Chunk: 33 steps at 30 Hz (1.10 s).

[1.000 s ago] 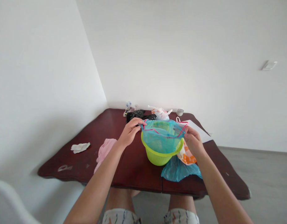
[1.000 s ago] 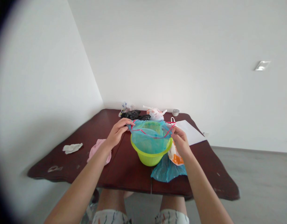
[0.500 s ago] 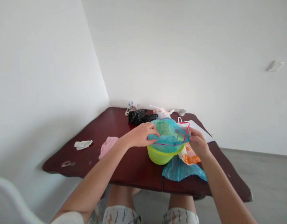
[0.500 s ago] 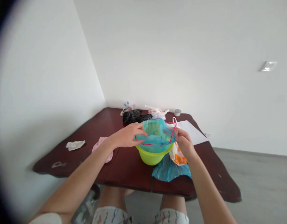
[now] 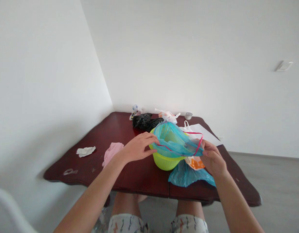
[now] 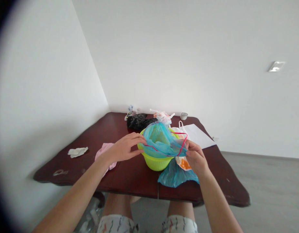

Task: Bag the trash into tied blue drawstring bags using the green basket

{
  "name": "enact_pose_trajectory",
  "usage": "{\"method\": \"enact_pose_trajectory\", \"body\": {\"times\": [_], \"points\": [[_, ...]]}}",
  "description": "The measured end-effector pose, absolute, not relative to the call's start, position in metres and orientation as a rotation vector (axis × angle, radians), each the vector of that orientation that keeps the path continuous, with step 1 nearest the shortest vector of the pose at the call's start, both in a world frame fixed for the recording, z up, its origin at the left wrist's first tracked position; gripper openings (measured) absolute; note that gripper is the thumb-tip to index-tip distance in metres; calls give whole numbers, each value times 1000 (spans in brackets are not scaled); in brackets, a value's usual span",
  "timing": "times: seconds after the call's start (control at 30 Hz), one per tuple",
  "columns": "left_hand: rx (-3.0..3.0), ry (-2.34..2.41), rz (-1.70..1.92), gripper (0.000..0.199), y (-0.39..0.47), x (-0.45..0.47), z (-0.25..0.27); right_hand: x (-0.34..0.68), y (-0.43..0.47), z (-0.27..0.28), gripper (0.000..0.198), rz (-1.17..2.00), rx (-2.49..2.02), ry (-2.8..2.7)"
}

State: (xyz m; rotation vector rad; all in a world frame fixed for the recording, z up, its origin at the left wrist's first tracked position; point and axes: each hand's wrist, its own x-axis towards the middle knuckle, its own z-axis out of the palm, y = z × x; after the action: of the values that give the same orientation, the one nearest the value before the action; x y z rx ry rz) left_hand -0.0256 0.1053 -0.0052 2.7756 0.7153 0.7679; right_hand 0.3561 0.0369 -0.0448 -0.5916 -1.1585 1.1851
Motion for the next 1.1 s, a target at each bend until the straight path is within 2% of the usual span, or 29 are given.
{"method": "enact_pose_trajectory", "body": {"times": [0.13, 0.27, 0.43, 0.6, 0.83, 0.97, 1.1], "points": [[2820, 730, 760, 20, 110, -18, -7, 353, 29, -53, 26, 1172, -613, -1138], [2830, 758, 758, 19, 113, -13, -3, 351, 30, -55, 38, 1086, -712, -1205], [2865, 676, 568, 18, 117, -4, -8, 345, 32, -49, 62, 875, -997, -1226], [2824, 610, 659, 25, 113, 0, -8, 335, 39, -47, 69, 610, -1224, -1368], [2778, 883, 1071, 21, 93, -26, 2, 345, 39, -39, 63, 516, -1139, -1163], [2651, 1260, 1355, 16, 88, -33, 5, 340, 40, -29, 45, 542, -946, -1002], [2359, 1537, 1405, 9, 104, -37, 5, 329, 47, -22, 27, 582, -791, -831]]}}
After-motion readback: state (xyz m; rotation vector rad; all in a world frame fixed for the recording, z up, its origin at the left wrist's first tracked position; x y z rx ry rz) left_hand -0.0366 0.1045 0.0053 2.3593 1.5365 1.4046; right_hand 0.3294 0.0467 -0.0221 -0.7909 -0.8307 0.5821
